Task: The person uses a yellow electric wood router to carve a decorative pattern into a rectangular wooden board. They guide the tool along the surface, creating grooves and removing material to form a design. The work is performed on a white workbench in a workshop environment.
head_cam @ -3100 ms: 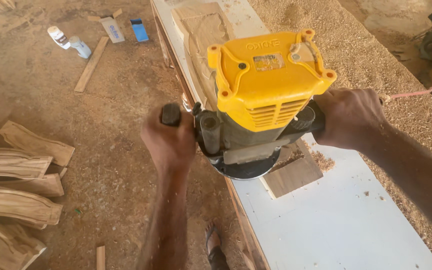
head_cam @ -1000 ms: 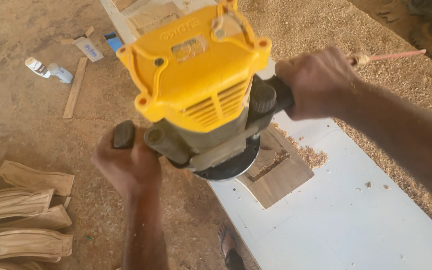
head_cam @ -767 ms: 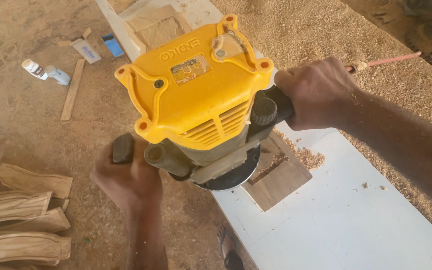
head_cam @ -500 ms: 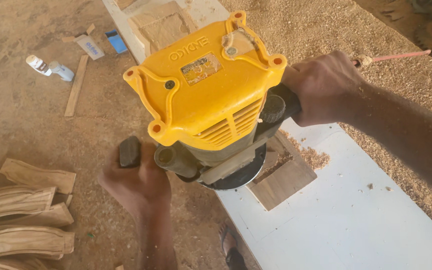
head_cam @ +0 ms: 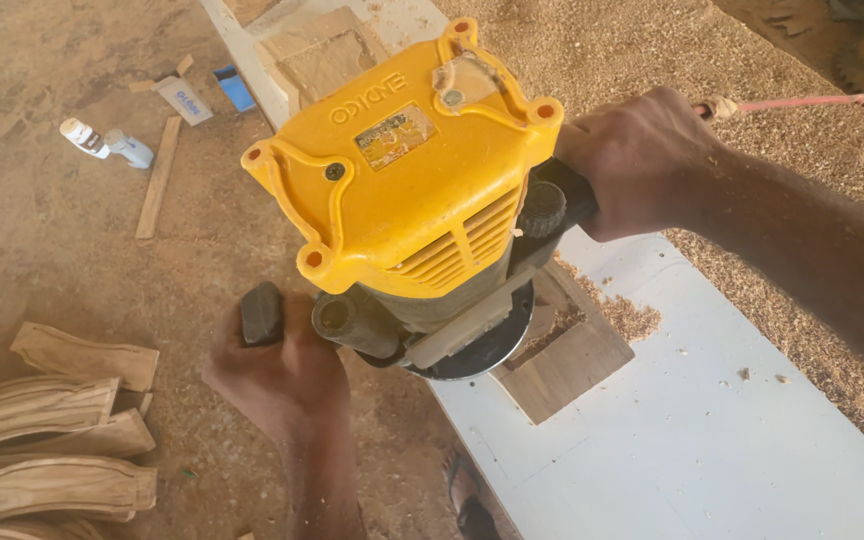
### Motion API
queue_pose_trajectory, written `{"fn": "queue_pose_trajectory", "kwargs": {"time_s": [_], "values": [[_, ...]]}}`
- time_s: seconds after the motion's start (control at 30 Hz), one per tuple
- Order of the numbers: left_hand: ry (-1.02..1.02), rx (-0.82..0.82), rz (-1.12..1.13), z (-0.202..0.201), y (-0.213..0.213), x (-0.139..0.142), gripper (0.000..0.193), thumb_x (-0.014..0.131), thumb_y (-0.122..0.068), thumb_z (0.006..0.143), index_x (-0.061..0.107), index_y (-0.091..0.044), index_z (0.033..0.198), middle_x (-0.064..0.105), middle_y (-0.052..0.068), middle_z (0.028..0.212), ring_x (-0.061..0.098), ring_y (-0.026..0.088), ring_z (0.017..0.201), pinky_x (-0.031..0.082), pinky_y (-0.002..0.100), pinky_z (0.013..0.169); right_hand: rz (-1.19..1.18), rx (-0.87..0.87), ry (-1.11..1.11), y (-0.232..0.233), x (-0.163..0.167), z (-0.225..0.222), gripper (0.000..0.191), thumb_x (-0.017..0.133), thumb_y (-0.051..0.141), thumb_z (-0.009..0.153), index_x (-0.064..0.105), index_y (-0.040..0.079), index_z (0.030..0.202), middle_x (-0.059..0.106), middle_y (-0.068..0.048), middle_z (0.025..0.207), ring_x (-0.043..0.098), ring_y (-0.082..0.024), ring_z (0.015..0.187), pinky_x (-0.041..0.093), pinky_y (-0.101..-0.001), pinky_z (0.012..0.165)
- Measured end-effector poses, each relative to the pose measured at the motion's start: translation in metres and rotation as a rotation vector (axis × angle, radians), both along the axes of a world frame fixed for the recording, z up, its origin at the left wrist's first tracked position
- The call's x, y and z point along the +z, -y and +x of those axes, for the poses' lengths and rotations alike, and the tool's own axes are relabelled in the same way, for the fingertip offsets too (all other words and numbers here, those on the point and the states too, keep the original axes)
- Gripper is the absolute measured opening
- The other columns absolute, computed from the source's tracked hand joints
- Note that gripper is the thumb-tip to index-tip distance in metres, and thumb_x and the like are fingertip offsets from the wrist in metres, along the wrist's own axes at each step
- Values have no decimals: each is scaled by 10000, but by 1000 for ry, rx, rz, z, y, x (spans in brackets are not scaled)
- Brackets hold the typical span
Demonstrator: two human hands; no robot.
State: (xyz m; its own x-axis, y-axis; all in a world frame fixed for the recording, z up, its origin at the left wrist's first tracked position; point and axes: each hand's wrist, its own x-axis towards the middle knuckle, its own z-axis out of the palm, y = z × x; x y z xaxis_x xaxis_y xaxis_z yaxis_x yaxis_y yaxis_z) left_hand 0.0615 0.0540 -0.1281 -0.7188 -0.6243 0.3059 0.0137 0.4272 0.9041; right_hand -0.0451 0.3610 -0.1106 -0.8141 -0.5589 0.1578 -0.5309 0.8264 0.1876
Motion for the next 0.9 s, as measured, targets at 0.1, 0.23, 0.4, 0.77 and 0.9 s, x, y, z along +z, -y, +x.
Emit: {"fn": "queue_pose_trajectory", "kwargs": {"time_s": [0.1, 0.23, 0.4, 0.77, 0.9], "values": [[-21, -18, -39, 1, 2, 0, 280, 607, -69, 789, 435, -85, 569, 408, -43, 518, 325, 67, 481, 228, 313, 451, -34, 72, -81, 1, 2, -2, 230, 788, 235, 697, 654, 117, 842, 633, 0, 685, 628, -182, 588, 514, -367, 511], [-2, 3, -107, -1, 5, 1, 286, 623, -46, 772, 459, -101, 544, 413, -43, 472, 313, 76, 411, 221, 307, 425, 10, 20, -39, 3, 3, -4, 232, 782, 237, 733, 655, 111, 881, 628, 3, 670, 620, -163, 532, 512, -343, 477], [-18, 7, -96, -1, 7, 3, 250, 606, -17, 751, 480, -105, 553, 440, -37, 475, 327, 75, 413, 229, 305, 421, 21, 25, -64, 5, 5, -5, 212, 777, 249, 748, 639, 112, 833, 615, 0, 639, 603, -155, 518, 502, -344, 470], [-61, -8, -108, 2, 10, 5, 279, 614, -18, 791, 434, -42, 581, 440, 0, 530, 329, 83, 514, 246, 328, 465, -6, 46, -72, 13, 11, -5, 188, 752, 223, 724, 619, 107, 789, 600, -15, 596, 616, -189, 498, 505, -377, 465], [-57, -17, -69, 2, 10, 6, 268, 610, -24, 788, 442, -41, 579, 465, 4, 529, 352, 80, 512, 266, 329, 456, -32, 67, -69, 14, 10, -7, 169, 742, 219, 745, 623, 109, 789, 598, -14, 590, 618, -192, 494, 508, -379, 463]]}}
